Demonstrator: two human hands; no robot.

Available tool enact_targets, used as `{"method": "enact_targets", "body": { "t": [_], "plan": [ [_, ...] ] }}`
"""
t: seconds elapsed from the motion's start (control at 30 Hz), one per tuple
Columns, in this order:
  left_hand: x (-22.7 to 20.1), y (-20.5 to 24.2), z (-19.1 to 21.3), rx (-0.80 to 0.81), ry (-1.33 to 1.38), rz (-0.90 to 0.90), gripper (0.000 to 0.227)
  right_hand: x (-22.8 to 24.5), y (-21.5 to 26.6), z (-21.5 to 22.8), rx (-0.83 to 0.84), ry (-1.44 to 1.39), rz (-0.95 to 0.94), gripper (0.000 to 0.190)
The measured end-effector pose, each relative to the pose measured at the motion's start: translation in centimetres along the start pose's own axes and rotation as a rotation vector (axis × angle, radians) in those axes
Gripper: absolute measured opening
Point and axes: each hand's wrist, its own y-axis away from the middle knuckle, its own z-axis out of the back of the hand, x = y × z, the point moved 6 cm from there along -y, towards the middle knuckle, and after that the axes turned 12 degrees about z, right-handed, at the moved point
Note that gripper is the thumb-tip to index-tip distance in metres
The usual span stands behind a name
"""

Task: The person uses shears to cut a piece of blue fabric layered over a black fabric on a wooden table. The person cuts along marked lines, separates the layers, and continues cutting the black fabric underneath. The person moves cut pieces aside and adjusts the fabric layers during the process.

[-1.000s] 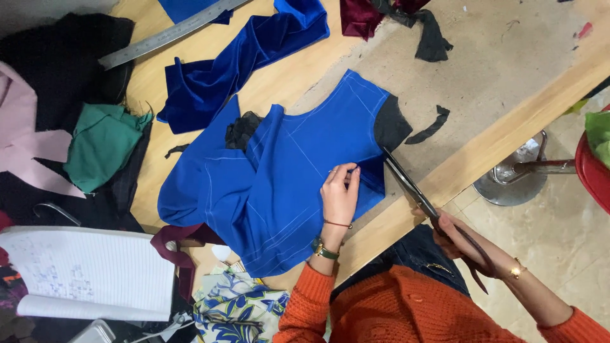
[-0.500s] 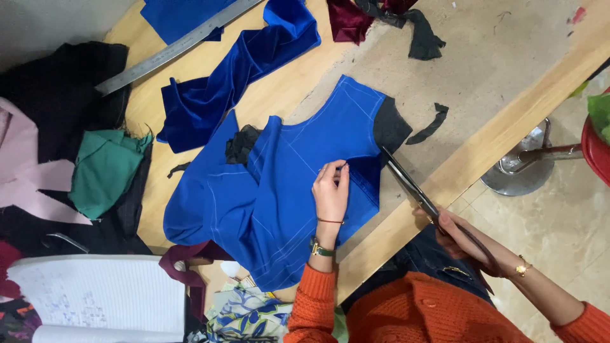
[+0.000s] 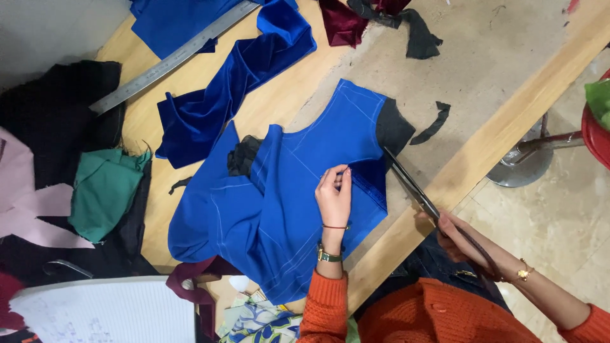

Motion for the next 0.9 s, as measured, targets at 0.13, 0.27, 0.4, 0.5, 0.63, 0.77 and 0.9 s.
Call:
{"method": "enact_targets", "body": {
  "t": [0.13,0.27,0.4,0.5,0.63,0.77,0.9],
  "plan": [
    [-0.1,-0.1,0.1,0.009,0.02,0.016,0.015,-0.5,-0.4,-0.7,-0.008,-0.009,0.009,0.07],
    [0.6,-0.1,-0.2,0.015,0.036,0.002,0.014,1.9,0.6,-2.7,-0.056,0.06,0.006,0.07],
    [-0.6,0.0,0.5,0.042,0.098,0.068,0.012,-0.2,-0.8,-2.9,-0.066,-0.088,0.071,0.06],
    [-1.0,0.1,0.6,0.061,0.083,0.071,0.013,-0.5,-1.0,-3.2,-0.099,-0.189,0.027,0.055],
    [-0.6,0.0,0.5,0.062,0.086,0.055,0.013,0.0,-0.8,-3.9,-0.129,-0.271,0.021,0.053],
    [-0.1,-0.1,0.4,0.08,0.12,0.061,0.015,-1.2,-0.9,-4.6,-0.124,0.073,-0.025,0.079],
    [-0.5,0.1,0.5,0.083,0.126,0.051,0.014,-1.2,-2.0,-5.4,-0.177,-0.15,0.072,0.063]
  ]
}}
